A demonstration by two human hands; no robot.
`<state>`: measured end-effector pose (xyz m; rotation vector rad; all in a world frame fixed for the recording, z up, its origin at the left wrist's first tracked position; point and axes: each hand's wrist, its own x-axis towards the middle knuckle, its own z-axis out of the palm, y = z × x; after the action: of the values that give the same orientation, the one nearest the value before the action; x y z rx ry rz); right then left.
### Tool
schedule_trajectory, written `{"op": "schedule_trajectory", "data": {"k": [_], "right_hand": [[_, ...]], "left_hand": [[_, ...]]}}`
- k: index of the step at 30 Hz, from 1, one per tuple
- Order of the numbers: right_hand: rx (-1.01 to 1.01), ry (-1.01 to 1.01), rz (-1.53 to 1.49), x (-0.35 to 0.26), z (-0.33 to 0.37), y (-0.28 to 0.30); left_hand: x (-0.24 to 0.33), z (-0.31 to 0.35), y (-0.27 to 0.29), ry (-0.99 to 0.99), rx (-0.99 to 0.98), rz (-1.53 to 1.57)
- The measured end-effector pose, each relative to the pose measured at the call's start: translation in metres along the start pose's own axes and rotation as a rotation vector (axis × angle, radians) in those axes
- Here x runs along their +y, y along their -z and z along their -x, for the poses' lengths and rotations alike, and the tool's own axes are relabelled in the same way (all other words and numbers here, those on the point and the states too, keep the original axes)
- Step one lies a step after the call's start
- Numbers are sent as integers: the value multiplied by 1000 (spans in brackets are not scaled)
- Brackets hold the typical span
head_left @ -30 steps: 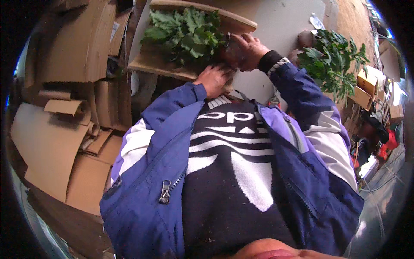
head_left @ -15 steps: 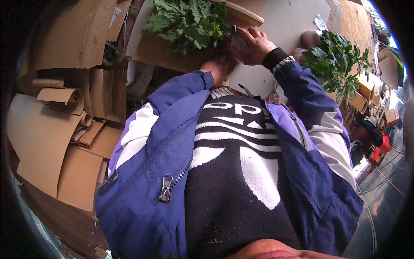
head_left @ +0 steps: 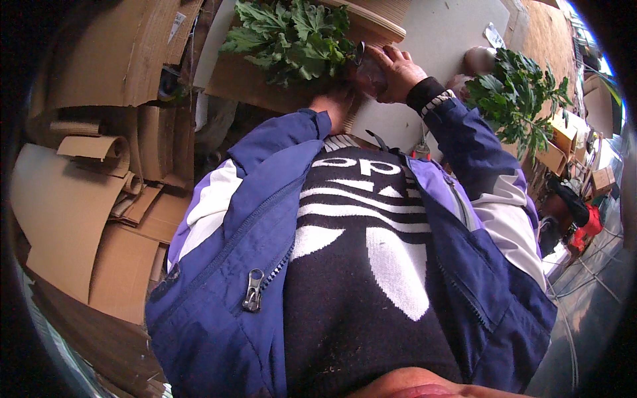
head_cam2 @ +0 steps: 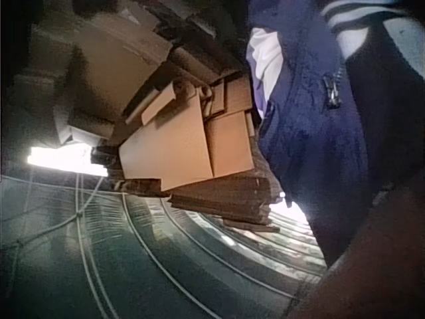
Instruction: The person uses a tape dispenser to apply tape to a small cardboard piece, then rolls a flat cardboard sheet into a tube and secures it with tape. They place a potted plant inside the tube and continue taping the structure.
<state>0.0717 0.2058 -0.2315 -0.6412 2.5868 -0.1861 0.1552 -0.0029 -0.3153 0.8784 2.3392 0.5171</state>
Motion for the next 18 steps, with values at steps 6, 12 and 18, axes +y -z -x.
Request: {"op": "schedule_trajectory", "data": {"k": [6, 12, 18], "right_hand": [[54, -7, -54, 1, 0, -5], [78, 20, -71, 5, 2, -9], [77, -8, -100, 5, 1, -8]], "left_hand": [[-9, 4, -36, -142, 244, -260], [2, 19, -21, -165, 263, -206], [9, 17, 50, -337, 288, -224]]}}
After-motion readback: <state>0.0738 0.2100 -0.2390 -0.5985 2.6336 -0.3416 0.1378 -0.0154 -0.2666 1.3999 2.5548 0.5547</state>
